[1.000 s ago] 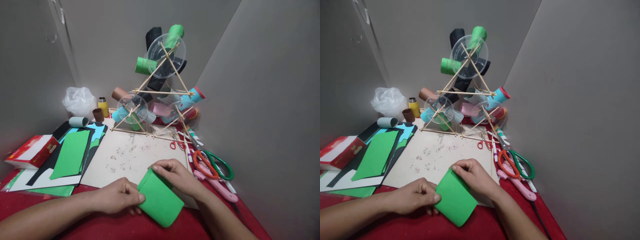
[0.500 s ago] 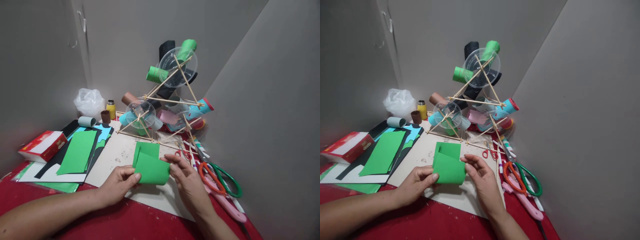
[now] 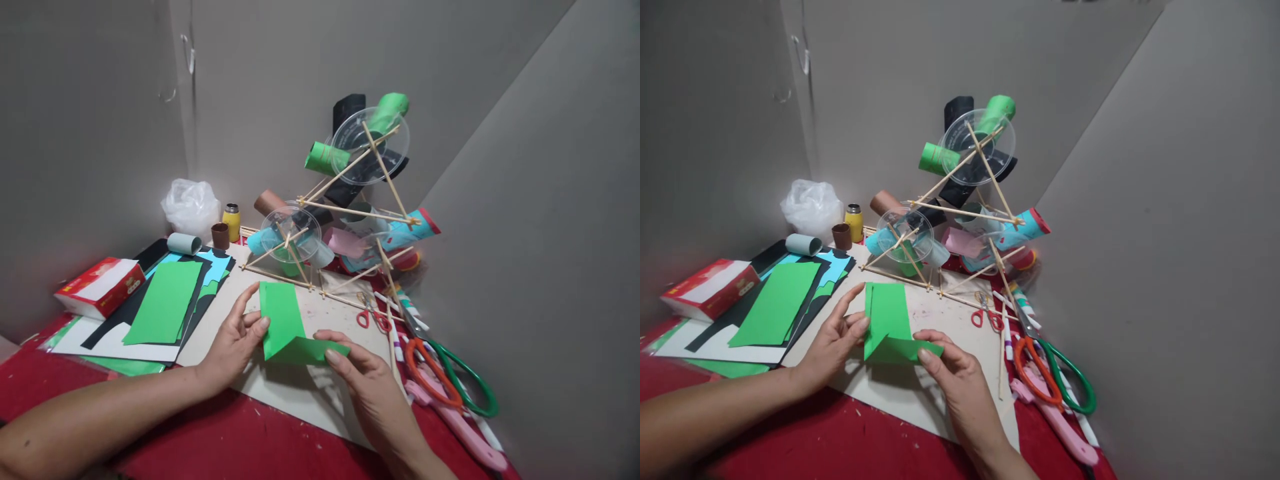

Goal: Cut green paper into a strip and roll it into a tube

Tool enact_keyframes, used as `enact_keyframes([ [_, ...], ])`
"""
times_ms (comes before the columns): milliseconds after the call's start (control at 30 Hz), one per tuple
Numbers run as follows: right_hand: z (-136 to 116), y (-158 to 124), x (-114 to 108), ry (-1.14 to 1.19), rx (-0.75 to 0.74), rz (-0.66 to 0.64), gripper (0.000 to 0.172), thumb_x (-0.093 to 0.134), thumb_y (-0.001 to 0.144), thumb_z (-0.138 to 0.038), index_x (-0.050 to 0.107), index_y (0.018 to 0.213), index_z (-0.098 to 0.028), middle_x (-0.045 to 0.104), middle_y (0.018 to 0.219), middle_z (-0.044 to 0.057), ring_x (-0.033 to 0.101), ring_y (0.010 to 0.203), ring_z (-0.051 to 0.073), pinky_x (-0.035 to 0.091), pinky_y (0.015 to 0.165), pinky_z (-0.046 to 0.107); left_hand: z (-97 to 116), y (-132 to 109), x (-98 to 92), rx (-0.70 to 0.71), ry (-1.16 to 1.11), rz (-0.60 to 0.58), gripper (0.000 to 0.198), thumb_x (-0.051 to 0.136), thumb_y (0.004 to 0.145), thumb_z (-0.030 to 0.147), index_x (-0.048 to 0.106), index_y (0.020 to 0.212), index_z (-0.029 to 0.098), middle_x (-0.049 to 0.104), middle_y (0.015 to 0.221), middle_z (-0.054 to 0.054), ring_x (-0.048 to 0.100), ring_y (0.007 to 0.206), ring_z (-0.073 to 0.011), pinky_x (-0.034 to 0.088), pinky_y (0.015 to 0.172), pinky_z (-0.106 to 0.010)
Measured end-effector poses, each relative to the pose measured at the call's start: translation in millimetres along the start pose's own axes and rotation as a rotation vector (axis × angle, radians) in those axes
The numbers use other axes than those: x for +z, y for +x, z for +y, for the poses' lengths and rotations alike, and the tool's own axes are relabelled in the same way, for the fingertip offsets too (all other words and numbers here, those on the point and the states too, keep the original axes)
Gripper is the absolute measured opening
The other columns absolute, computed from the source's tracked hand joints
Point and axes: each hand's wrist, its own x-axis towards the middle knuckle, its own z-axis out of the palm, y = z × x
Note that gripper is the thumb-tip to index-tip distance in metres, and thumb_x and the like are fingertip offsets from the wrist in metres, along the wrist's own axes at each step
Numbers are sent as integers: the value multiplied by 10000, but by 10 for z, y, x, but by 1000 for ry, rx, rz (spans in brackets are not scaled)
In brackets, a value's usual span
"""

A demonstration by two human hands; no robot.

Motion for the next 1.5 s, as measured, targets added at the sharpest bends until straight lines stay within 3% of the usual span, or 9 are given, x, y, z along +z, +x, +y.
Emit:
enact_keyframes([
  [167, 29, 3, 12, 36, 33, -5, 244, 739, 745, -410, 741, 928, -249, 670, 982, 45, 584, 911, 228, 460, 827, 328, 11, 52, -39, -62, 37, 50, 877, 638, 857, 393, 75, 1498, 189, 411, 588, 94, 378, 524, -66, 311, 520, -173],
  [267, 25, 7, 37, -3, 31, 15, 286, 757, 708, -447, 744, 891, -228, 683, 952, 57, 589, 895, 246, 470, 792, 330, 14, 47, -43, -173, 72, -13, 793, 677, 811, 420, 303, 1443, 120, 545, 631, 41, 481, 570, -95, 377, 559, -207],
  [433, -9, -6, 101, -163, -20, -6, 270, 735, 722, -462, 718, 758, -196, 678, 948, 68, 590, 948, 265, 448, 847, 327, -22, 9, -22, -177, 117, -141, 322, 667, 805, 386, 674, 991, 122, 673, 804, -51, 611, 757, -162, 467, 690, -254],
  [567, -5, -37, 130, -299, -68, 18, 305, 691, 774, -425, 643, 993, -218, 673, 967, 58, 602, 943, 253, 473, 834, 343, -32, 6, -10, -180, 153, -122, 244, 650, 807, 352, 648, 902, 127, 660, 758, -33, 595, 678, -133, 448, 620, -222],
  [700, 8, -96, 124, -584, -427, 127, 588, 675, 804, -311, 436, 1340, -283, 568, 1264, 78, 508, 1187, 266, 385, 1016, 437, -40, 22, 7, -213, 174, -128, 203, 632, 796, 322, 608, 859, 130, 631, 693, -3, 541, 568, -95, 397, 526, -187],
  [800, -31, -143, 120, -685, -619, 12, 598, 661, 827, -254, 414, 1370, -303, 542, 1302, 87, 482, 1224, 270, 384, 1033, 470, -50, 8, 17, -163, 274, -154, 149, 587, 813, 277, 603, 842, 132, 635, 697, -1, 549, 583, -102, 408, 542, -194],
  [1033, -149, -234, 143, -707, -634, -388, 524, 616, 863, -165, 452, 1338, -314, 624, 1226, 60, 541, 1155, 231, 427, 998, 426, -98, -66, -15, 146, 751, -203, 181, 496, 851, 174, 657, 931, 153, 677, 797, -15, 592, 702, -132, 434, 664, -226],
  [1200, -166, -284, 194, -771, -686, -627, 381, 519, 879, -63, 540, 1214, -245, 697, 1035, 66, 598, 984, 220, 468, 848, 404, -156, -3, -22, 11, 527, -165, 128, 526, 833, 207, 630, 878, 147, 653, 748, -8, 587, 684, -126, 446, 634, -215],
  [1500, -38, -302, 278, -884, -957, -590, 252, 475, 885, -55, 574, 1105, -125, 728, 954, 87, 606, 847, 216, 425, 755, 382, -285, 162, -147, -260, 154, 20, 213, 607, 774, 344, 501, 842, 172, 508, 535, 68, 463, 422, -82, 439, 450, -206],
])
